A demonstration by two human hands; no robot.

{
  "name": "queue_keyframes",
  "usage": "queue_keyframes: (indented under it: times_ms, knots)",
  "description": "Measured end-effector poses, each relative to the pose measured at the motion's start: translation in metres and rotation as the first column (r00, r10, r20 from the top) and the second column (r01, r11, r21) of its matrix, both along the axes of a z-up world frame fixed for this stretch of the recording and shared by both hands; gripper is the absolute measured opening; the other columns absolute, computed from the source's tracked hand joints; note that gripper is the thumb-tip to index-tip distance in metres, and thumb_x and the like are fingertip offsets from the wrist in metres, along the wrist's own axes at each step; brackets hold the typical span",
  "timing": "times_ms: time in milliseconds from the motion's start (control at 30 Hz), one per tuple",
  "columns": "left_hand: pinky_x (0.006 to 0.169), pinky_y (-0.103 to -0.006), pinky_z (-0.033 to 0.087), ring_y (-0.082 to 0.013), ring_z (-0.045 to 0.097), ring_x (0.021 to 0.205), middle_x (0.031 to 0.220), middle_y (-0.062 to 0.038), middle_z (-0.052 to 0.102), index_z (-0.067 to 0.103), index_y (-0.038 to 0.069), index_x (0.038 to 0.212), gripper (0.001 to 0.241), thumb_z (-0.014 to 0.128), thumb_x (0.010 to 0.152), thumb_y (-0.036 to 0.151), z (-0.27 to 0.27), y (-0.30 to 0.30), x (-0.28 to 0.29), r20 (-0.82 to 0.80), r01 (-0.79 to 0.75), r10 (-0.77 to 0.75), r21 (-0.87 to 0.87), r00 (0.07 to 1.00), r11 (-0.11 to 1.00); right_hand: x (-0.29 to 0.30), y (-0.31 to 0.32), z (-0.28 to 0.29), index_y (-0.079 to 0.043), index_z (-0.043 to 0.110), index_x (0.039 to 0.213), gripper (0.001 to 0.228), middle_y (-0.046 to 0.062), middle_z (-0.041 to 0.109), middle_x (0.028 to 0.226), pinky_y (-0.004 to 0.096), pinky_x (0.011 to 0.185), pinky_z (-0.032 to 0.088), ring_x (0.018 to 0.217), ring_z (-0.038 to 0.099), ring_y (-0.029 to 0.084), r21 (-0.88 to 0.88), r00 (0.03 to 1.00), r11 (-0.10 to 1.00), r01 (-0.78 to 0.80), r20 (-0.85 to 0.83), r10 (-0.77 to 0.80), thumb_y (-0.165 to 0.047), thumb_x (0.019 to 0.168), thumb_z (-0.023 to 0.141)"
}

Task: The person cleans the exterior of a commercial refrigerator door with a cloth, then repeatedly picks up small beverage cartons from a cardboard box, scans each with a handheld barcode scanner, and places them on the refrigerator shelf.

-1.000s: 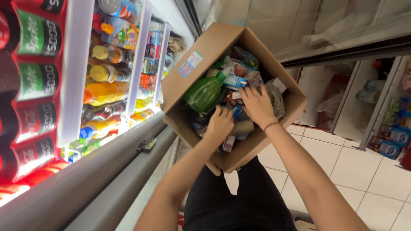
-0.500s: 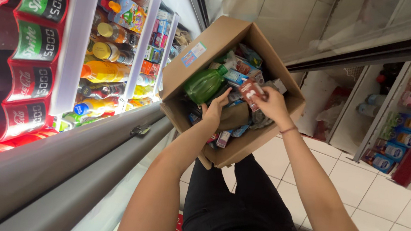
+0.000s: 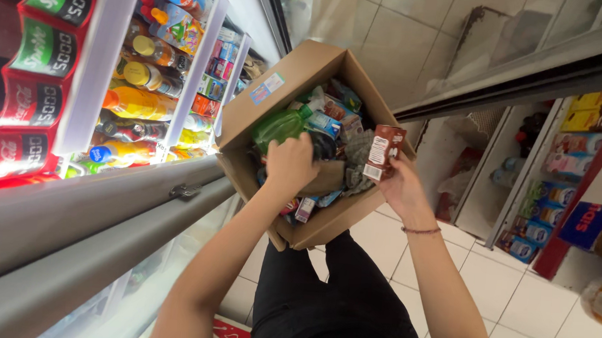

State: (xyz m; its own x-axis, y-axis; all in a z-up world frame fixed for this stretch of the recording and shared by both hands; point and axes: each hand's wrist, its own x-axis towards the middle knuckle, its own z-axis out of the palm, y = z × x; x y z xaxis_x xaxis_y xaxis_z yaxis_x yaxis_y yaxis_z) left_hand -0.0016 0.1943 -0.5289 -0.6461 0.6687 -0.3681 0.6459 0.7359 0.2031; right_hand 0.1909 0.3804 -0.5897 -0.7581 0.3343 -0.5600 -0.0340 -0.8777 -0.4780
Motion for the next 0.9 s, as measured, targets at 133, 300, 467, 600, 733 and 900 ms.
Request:
queue_keyframes:
  times_ms: [133, 300, 467, 600, 733, 900]
  knots:
    - [0.075, -0.0447, 0.051, -0.0431, 0.067, 0.082, 0.088, -0.02, 0.066, 0.061, -0.003, 0.107, 0.048, 0.077, 0.07, 0.023, 0.07, -0.033, 0.03, 0.106, -0.21, 0.187, 0.66, 0.977, 0.722, -0.01, -0.003, 0.051, -0.005, 0.049, 0.143, 0.053, 0.014, 0.062, 0.129, 0.042, 0.104, 0.052, 0.116, 0.064, 0.028, -0.004, 0.965, 1.0, 0.011, -0.261, -0.011, -0.027, 0.098, 0.069]
    - [0.069, -0.036, 0.057, -0.0293, 0.076, 0.074, 0.083, -0.016, 0.072, 0.061, 0.001, 0.106, 0.039, 0.08, 0.076, 0.017, 0.144, -0.055, 0.098, 0.592, -0.53, 0.101, 0.616, 0.799, 0.583, -0.029, -0.008, 0.104, -0.008, 0.047, 0.15, 0.069, 0.011, 0.06, 0.127, 0.038, 0.098, 0.051, 0.112, 0.061, 0.025, 0.222, 0.935, 0.975, -0.006, -0.345, 0.084, -0.035, 0.094, 0.078]
    - [0.074, -0.0338, 0.059, -0.0297, 0.077, 0.084, 0.091, -0.015, 0.073, 0.058, -0.002, 0.121, 0.054, 0.08, 0.073, 0.011, 0.169, -0.052, 0.138, 0.548, -0.508, 0.05, 0.733, 0.835, 0.453, -0.053, -0.017, 0.13, -0.007, 0.048, 0.153, 0.07, 0.01, 0.059, 0.121, 0.036, 0.088, 0.051, 0.103, 0.059, 0.025, 0.252, 0.867, 0.968, 0.003, -0.483, 0.123, -0.036, 0.097, 0.079]
    - [0.074, -0.0333, 0.06, -0.0288, 0.078, 0.083, 0.09, -0.014, 0.074, 0.058, -0.001, 0.12, 0.052, 0.081, 0.076, 0.012, 0.169, -0.056, 0.143, 0.556, -0.531, 0.074, 0.734, 0.828, 0.423, -0.07, -0.021, 0.135, -0.009, 0.048, 0.151, 0.068, 0.012, 0.059, 0.128, 0.036, 0.087, 0.05, 0.104, 0.06, 0.026, 0.298, 0.853, 0.954, 0.02, -0.503, 0.139, -0.035, 0.096, 0.078]
    - [0.072, -0.0342, 0.059, -0.0319, 0.077, 0.082, 0.089, -0.014, 0.073, 0.058, -0.001, 0.119, 0.052, 0.079, 0.074, 0.011, 0.17, -0.061, 0.142, 0.542, -0.532, 0.102, 0.744, 0.834, 0.403, -0.081, -0.017, 0.14, -0.009, 0.048, 0.152, 0.067, 0.011, 0.058, 0.131, 0.036, 0.092, 0.051, 0.108, 0.059, 0.026, 0.312, 0.841, 0.95, -0.003, -0.513, 0.171, -0.035, 0.098, 0.077]
    - [0.071, -0.0348, 0.058, -0.0315, 0.076, 0.079, 0.085, -0.014, 0.072, 0.058, -0.001, 0.115, 0.047, 0.08, 0.075, 0.011, 0.173, -0.063, 0.136, 0.541, -0.547, 0.139, 0.736, 0.83, 0.4, -0.096, -0.017, 0.143, -0.009, 0.048, 0.153, 0.067, 0.012, 0.059, 0.132, 0.036, 0.09, 0.051, 0.107, 0.059, 0.027, 0.316, 0.825, 0.948, -0.033, -0.527, 0.205, -0.034, 0.098, 0.076]
